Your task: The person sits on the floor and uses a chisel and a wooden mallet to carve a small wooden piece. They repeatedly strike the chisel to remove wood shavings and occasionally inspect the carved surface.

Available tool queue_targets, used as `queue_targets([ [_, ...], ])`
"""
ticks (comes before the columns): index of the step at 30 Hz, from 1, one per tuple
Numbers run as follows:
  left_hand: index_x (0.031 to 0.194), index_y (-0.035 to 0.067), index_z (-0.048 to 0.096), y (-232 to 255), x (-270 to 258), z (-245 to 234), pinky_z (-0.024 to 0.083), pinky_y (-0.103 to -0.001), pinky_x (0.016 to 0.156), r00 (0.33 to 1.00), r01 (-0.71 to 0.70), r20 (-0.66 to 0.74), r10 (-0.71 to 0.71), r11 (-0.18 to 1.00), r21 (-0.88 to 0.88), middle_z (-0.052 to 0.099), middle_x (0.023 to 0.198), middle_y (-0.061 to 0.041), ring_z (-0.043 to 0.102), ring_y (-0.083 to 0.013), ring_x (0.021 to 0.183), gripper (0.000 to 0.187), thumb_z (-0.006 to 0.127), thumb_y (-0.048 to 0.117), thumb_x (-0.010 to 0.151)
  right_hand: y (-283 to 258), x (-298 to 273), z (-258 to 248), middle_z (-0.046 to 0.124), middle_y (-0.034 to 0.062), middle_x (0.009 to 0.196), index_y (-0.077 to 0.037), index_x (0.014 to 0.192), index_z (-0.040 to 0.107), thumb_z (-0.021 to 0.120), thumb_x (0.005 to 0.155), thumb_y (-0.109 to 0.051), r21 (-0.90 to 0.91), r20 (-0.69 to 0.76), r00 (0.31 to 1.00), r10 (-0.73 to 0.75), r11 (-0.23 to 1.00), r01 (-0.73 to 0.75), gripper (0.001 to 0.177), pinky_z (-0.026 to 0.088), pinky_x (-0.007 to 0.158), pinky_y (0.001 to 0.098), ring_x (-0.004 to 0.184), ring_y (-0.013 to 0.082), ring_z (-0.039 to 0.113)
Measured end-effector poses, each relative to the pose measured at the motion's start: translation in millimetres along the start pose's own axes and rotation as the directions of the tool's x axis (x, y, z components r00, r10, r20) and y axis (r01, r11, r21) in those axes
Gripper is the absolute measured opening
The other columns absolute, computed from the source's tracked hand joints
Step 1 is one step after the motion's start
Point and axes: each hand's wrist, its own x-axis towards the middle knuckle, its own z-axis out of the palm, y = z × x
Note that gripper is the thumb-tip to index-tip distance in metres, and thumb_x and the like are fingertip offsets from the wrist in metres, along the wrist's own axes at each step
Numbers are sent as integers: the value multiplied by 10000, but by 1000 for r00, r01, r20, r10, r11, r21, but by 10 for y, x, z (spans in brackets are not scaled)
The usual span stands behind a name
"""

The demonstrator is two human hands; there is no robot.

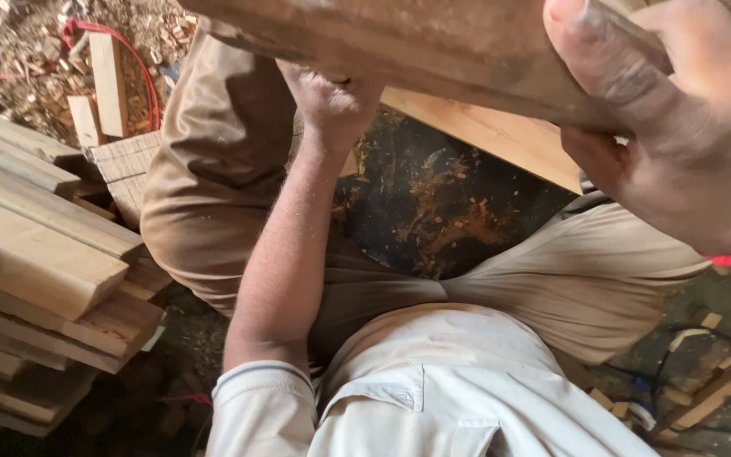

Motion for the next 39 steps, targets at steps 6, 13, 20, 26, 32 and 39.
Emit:
queue_targets([
  [6, 943, 83, 687, -76, -119, -10, 592, -351, 782, 994, 110, 15, -109, 987, -119, 711, 830, 11, 719, -148, 794, 93, 744, 84, 870, -127, -27, -53, 595, 141, 1230, -111, 1564, 365, 648, 971, 85, 206, 17, 988, 157, 966, -157, 685, 539, 776, 350, 958, 242, 652],
  [13, 964, 86, 678, -178, -166, -61, 590, -357, 798, 995, 97, 22, -95, 989, -111, 705, 855, 8, 714, -152, 816, 106, 742, 97, 880, -39, 144, -81, 632, 190, 1055, -125, 1556, 312, 750, 935, 15, -200, -6, 987, -158, 968, 154, 773, 529, 646, 371, 792, 293, 653],
  [20, 986, 88, 669, -341, -234, 24, 588, -362, 813, 997, 52, 50, -53, 998, 27, 699, 880, 5, 708, -156, 838, 121, 740, 110, 891, -55, 135, -30, 627, 171, 1043, -158, 1585, 310, 748, 976, -16, -250, -82, 975, -208, 951, 182, 764, 525, 650, 367, 783, 279, 641],
  [26, 1004, 90, 661, -407, -375, -16, 585, -367, 826, 996, 70, 51, -69, 997, -24, 694, 901, 3, 704, -160, 857, 133, 738, 121, 900, 40, 47, 27, 623, 154, 1032, -186, 1609, 308, 747, 1012, -42, -321, -68, 973, -221, 928, 188, 755, 521, 653, 363, 776, 266, 631],
  [32, 1023, 92, 653, -562, -423, 16, 583, -372, 840, 996, 50, 67, -53, 997, 51, 688, 922, 0, 699, -164, 876, 147, 736, 132, 909, 33, -43, 80, 619, 137, 1022, -215, 1634, 306, 745, 1047, -68, -344, -91, 976, -200, 926, 158, 747, 518, 656, 360, 768, 254, 621],
  [39, 1044, 95, 644, -590, -642, -49, 581, -377, 855, 994, 61, 91, -67, 995, 75, 682, 947, -3, 694, -168, 898, 162, 733, 145, 919, 42, -136, 46, 614, 118, 1010, -248, 1662, 305, 743, 1088, -98, -326, -119, 975, -189, 935, 141, 738, 514, 660, 355, 760, 240, 609],
])
